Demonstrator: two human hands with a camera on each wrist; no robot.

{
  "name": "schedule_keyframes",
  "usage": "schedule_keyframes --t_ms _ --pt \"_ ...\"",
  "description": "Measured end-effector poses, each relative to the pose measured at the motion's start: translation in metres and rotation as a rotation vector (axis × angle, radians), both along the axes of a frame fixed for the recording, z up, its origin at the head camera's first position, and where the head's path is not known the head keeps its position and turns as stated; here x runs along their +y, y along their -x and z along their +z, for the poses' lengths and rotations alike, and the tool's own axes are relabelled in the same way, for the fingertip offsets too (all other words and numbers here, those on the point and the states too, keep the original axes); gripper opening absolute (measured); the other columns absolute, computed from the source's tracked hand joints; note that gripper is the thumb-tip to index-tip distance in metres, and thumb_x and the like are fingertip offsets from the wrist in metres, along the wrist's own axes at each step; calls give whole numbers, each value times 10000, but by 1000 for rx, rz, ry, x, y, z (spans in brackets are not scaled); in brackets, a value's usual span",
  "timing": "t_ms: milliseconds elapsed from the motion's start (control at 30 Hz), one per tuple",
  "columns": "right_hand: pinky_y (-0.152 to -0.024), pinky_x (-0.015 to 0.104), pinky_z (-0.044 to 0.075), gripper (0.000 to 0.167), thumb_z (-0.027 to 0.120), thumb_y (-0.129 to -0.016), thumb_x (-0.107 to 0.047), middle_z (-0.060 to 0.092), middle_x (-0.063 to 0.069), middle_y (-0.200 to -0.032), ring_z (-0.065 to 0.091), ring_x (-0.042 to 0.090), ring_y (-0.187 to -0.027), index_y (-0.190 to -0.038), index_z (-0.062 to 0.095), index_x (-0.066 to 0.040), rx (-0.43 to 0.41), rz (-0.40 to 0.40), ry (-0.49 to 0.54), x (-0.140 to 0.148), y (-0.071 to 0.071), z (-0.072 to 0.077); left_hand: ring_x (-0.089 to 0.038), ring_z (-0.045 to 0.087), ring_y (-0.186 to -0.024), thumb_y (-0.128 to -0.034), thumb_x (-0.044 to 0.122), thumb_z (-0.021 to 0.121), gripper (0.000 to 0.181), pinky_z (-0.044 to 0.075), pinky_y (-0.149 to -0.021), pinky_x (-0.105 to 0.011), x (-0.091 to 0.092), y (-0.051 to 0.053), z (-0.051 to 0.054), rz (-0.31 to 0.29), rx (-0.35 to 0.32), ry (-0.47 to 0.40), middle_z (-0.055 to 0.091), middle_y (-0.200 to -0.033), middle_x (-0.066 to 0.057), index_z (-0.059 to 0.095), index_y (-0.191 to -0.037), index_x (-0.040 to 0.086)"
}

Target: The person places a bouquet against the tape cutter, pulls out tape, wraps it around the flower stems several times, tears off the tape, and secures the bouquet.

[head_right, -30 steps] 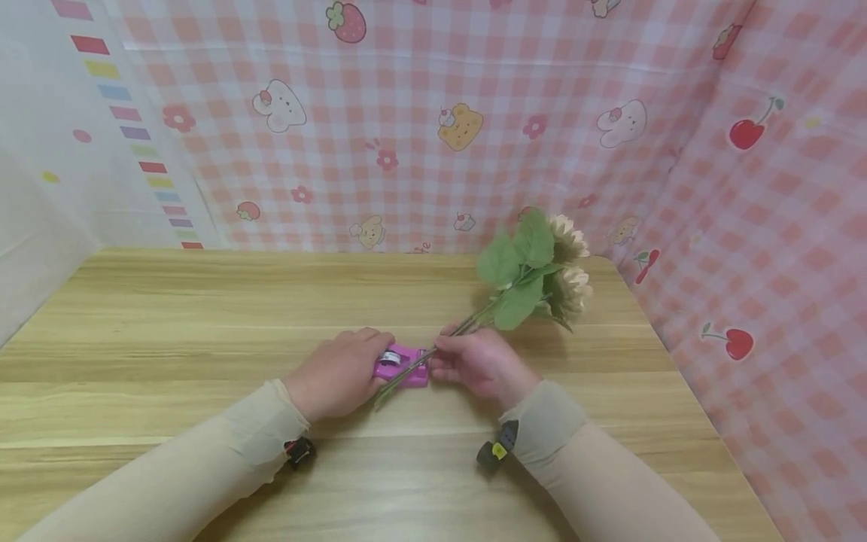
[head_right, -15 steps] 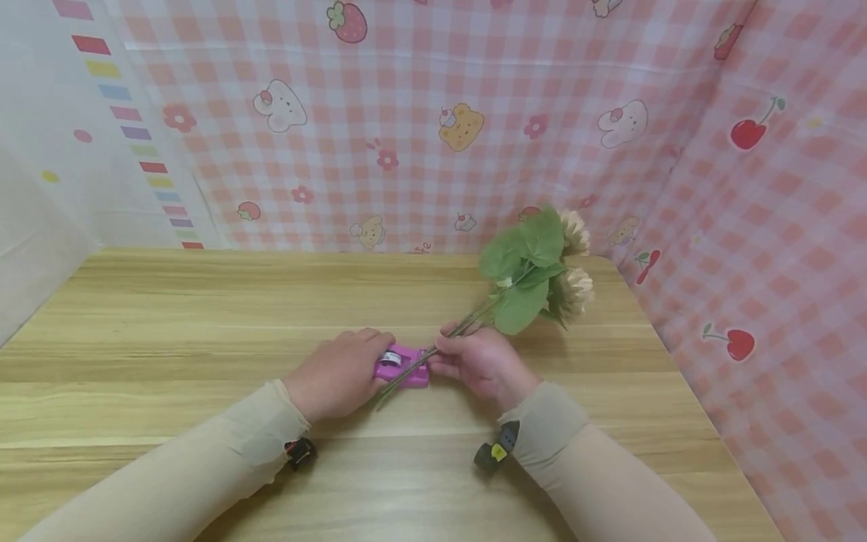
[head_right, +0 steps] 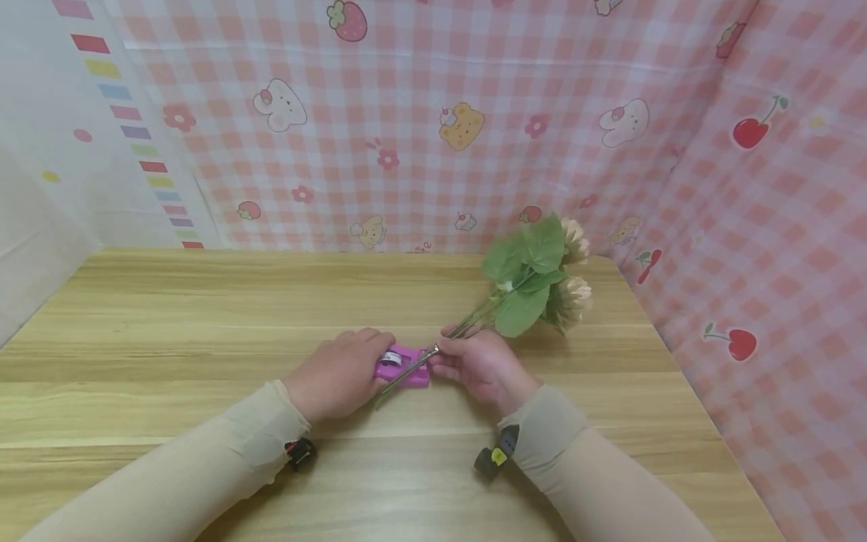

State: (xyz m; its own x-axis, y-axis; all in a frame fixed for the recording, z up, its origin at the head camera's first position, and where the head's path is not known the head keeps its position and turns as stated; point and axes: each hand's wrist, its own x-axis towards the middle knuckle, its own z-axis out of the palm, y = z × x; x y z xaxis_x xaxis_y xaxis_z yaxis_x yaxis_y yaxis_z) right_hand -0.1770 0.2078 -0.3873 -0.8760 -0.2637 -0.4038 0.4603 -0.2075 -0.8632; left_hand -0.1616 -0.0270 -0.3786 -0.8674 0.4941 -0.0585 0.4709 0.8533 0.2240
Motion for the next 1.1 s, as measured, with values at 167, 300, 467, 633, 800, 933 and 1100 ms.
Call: schedule_keyframes --t_ms 167,300,467,633,800,933,1100 --pt "-773 248 612 105 478 -1086 -11 737 12 -853 702 119 -760 -1098 521 -106 0 10 34 0 0 1 -357 628 -1270 -1024 369 680 574 567 -1008 -573 0 0 0 1 3 2 598 -1498 -105 531 -1513 109" --pt "-765 254 591 147 434 -1115 -64 728 3 -880 681 117 -770 -1026 531 -127 8 32 49 -1 1 1 -362 624 -1281 -1026 365 676 582 562 -1017 -577 1 0 1 2 0 5 593 -1505 -110 522 -1524 106" --pt "-751 240 612 251 491 -1100 -58 735 -5 -836 686 103 -740 -884 583 -149 6 23 58 -2 1 -1 -368 625 -1279 -1023 378 680 597 565 -1014 -578 0 -1 1 -2 0 5 593 -1505 -118 519 -1524 94" --pt "-734 223 626 282 571 -1051 0 742 8 -810 698 95 -702 -811 612 -140 13 -4 57 -2 1 -2 -368 627 -1276 -1033 379 666 595 569 -1012 -573 0 -1 1 -5 1 10 592 -1505 -121 512 -1529 90" --pt "-752 222 629 286 562 -1038 42 735 16 -819 713 108 -720 -824 599 -145 29 10 74 -1 0 -2 -377 625 -1277 -1024 361 680 598 566 -1015 -575 0 -1 2 -7 -2 4 590 -1507 -126 512 -1527 86" --pt "-760 221 628 289 542 -1030 72 719 21 -824 722 120 -740 -841 584 -143 27 15 81 0 -1 -1 -377 627 -1278 -1023 357 679 602 565 -1019 -575 0 -1 2 -9 2 6 587 -1513 -125 509 -1533 87" --pt "-768 231 635 187 564 -1022 68 742 30 -847 739 129 -755 -962 571 -108 -2 -12 61 0 -1 -1 -376 623 -1288 -1026 352 675 597 561 -1028 -579 0 -1 2 -8 0 4 585 -1516 -125 507 -1535 89"
